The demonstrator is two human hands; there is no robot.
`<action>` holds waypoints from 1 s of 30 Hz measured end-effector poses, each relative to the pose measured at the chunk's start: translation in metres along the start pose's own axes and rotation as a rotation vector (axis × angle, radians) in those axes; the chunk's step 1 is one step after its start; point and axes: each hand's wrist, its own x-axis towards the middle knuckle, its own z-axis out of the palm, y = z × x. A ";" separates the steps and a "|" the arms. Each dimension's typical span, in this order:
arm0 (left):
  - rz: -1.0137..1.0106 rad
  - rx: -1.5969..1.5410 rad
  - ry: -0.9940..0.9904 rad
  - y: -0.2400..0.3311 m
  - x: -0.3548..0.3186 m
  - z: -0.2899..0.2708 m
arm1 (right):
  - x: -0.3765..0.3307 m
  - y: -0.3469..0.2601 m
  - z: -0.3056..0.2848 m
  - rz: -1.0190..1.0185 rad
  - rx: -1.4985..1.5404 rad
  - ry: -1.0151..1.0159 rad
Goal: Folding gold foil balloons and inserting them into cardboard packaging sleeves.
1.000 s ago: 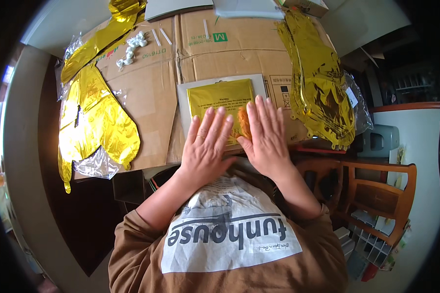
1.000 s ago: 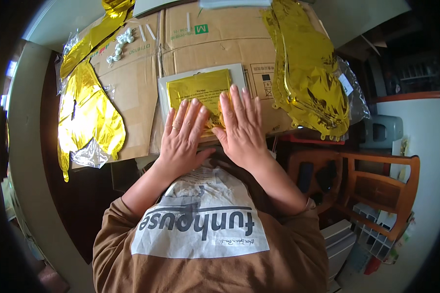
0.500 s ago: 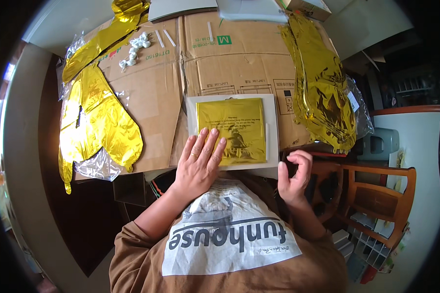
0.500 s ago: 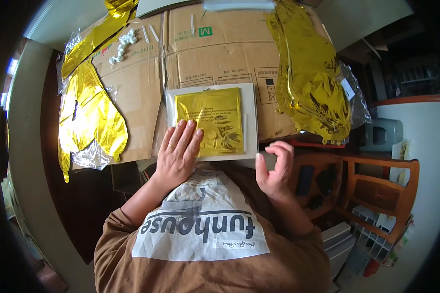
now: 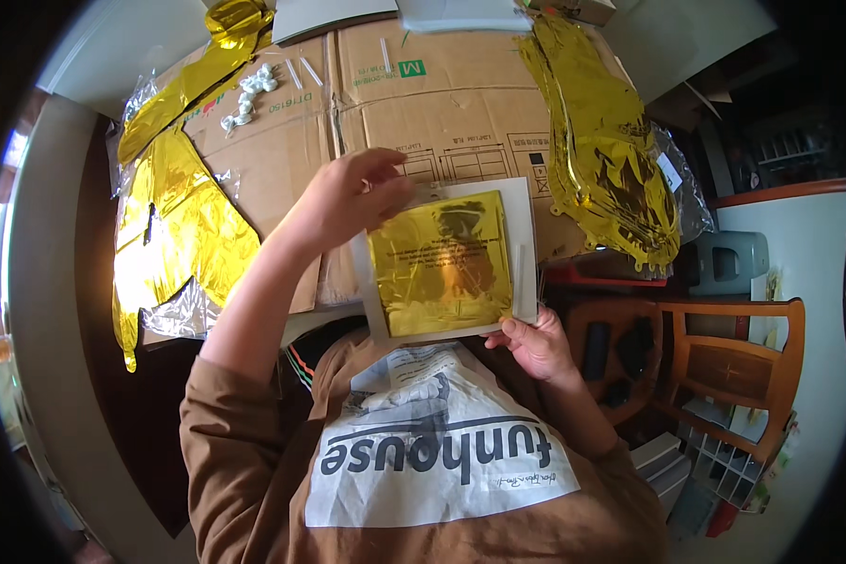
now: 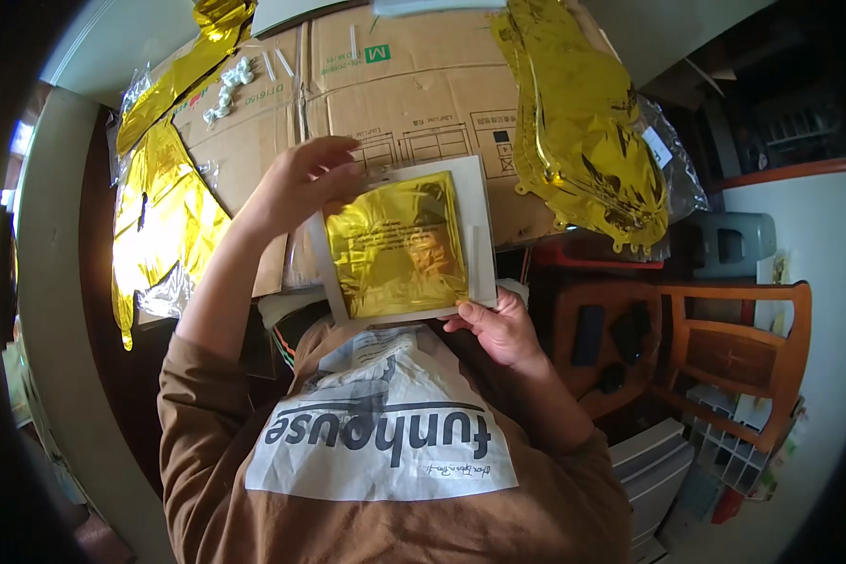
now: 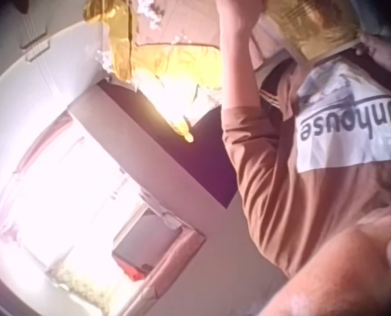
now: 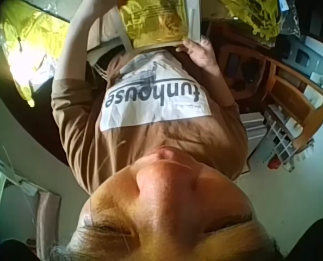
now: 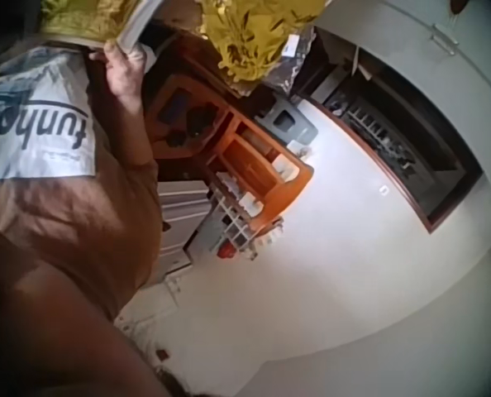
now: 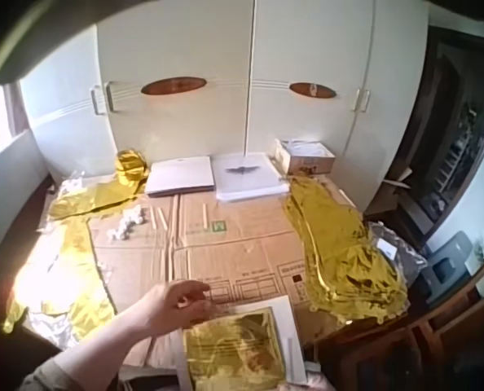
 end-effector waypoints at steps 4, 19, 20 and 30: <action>-0.166 -0.065 -0.262 -0.005 0.025 -0.003 | -0.002 -0.007 -0.002 -0.036 -0.011 0.004; -0.329 -0.116 -0.360 -0.009 0.014 0.001 | 0.002 0.036 0.013 0.117 0.275 -0.002; -0.316 -0.198 -0.348 -0.013 0.014 0.001 | 0.002 0.039 0.009 0.107 0.265 0.013; -0.407 -0.353 -0.401 -0.014 0.001 0.002 | 0.003 0.048 0.008 0.021 0.122 0.109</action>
